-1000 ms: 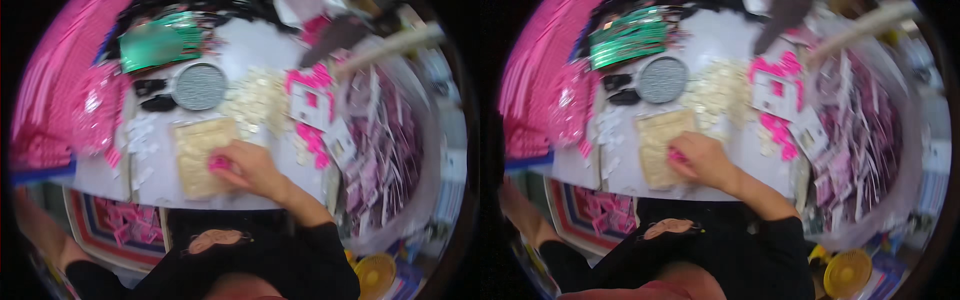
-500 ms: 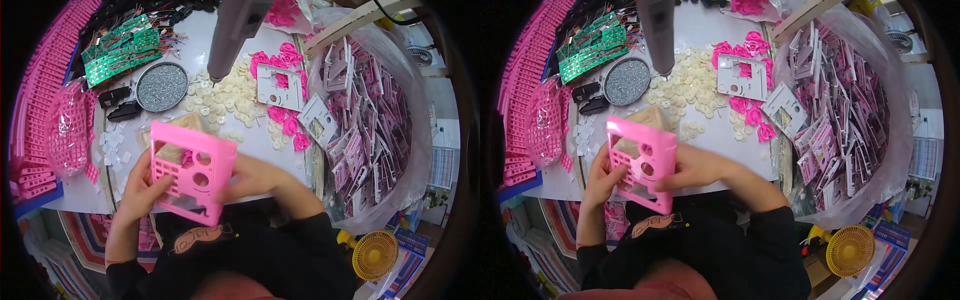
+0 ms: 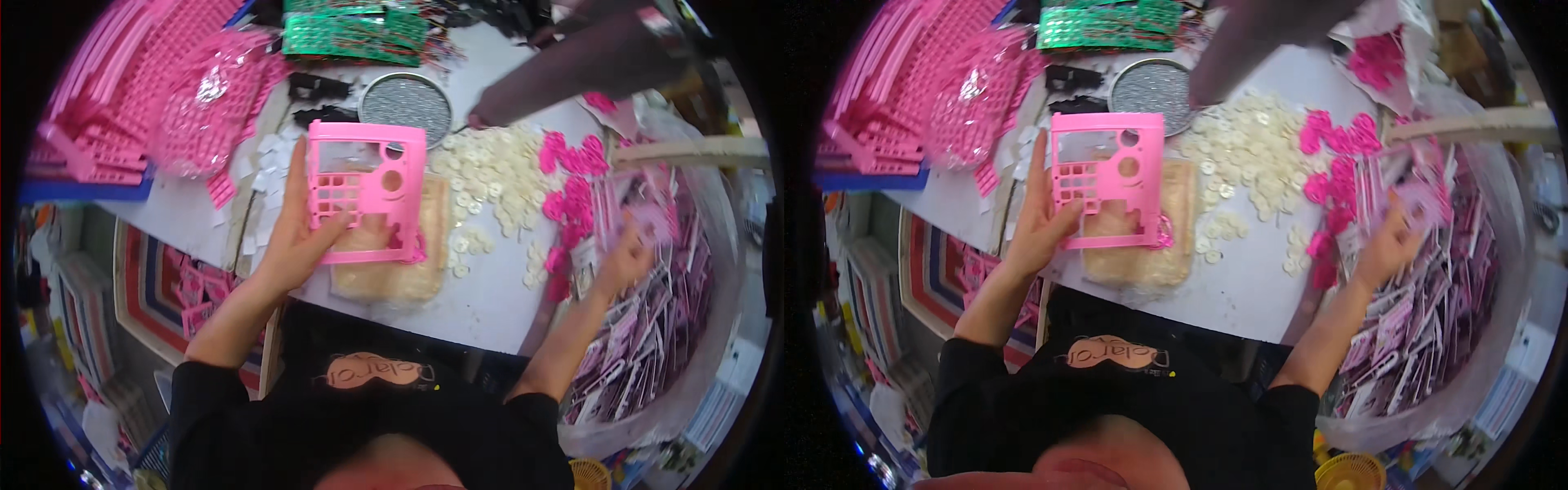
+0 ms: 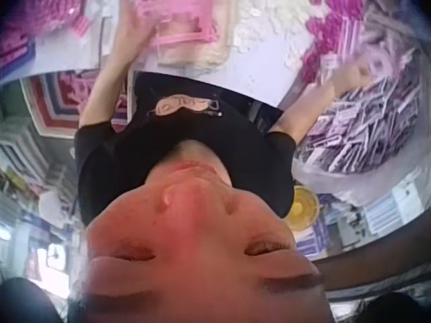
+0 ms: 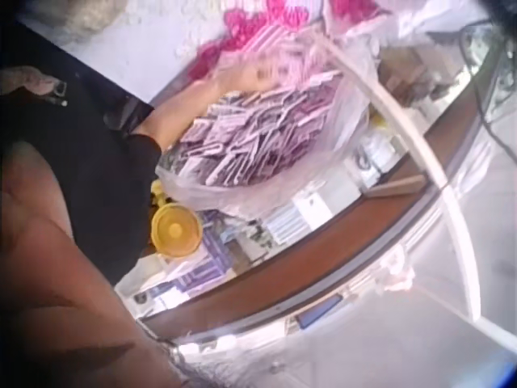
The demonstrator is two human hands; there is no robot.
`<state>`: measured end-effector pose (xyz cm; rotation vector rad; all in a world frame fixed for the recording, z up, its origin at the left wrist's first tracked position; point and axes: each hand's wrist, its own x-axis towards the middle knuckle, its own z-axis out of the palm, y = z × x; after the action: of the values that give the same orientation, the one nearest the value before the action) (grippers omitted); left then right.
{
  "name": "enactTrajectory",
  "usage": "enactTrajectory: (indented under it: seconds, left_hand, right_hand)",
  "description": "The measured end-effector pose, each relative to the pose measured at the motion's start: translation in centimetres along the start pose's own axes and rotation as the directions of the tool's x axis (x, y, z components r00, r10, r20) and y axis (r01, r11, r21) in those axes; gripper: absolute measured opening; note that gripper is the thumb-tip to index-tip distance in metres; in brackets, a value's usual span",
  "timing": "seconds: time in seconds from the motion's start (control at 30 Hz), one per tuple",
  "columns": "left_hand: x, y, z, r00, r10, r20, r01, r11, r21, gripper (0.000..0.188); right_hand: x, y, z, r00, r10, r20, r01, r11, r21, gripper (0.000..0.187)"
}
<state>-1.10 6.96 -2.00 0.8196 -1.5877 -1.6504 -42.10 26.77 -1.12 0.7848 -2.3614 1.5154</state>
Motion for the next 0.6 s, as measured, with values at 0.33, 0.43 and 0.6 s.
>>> enactTrajectory:
  seconds: [0.33, 0.43, 0.6]
  left_hand:
    - [-2.8, -0.7, 2.3, 0.970, -0.189, 0.150, 0.230, 0.913, -0.337, 0.067]
    - [-3.0, -0.8, 1.5, 0.966, -0.236, 0.105, 0.258, 0.890, -0.376, 0.052]
    - [-2.6, -1.6, 1.3, 0.991, -0.066, -0.120, 0.055, 0.994, -0.097, 0.061]
  right_hand:
    - [-14.9, -15.3, 7.8, 0.738, -0.292, 0.608, 0.098, 0.938, 0.331, 0.044]
    - [-14.5, -14.6, 8.3, 0.684, -0.194, 0.704, -0.144, 0.909, 0.391, 0.061]
    - [-16.4, -14.4, 9.4, 0.388, -0.131, 0.912, -0.801, 0.441, 0.404, 0.048]
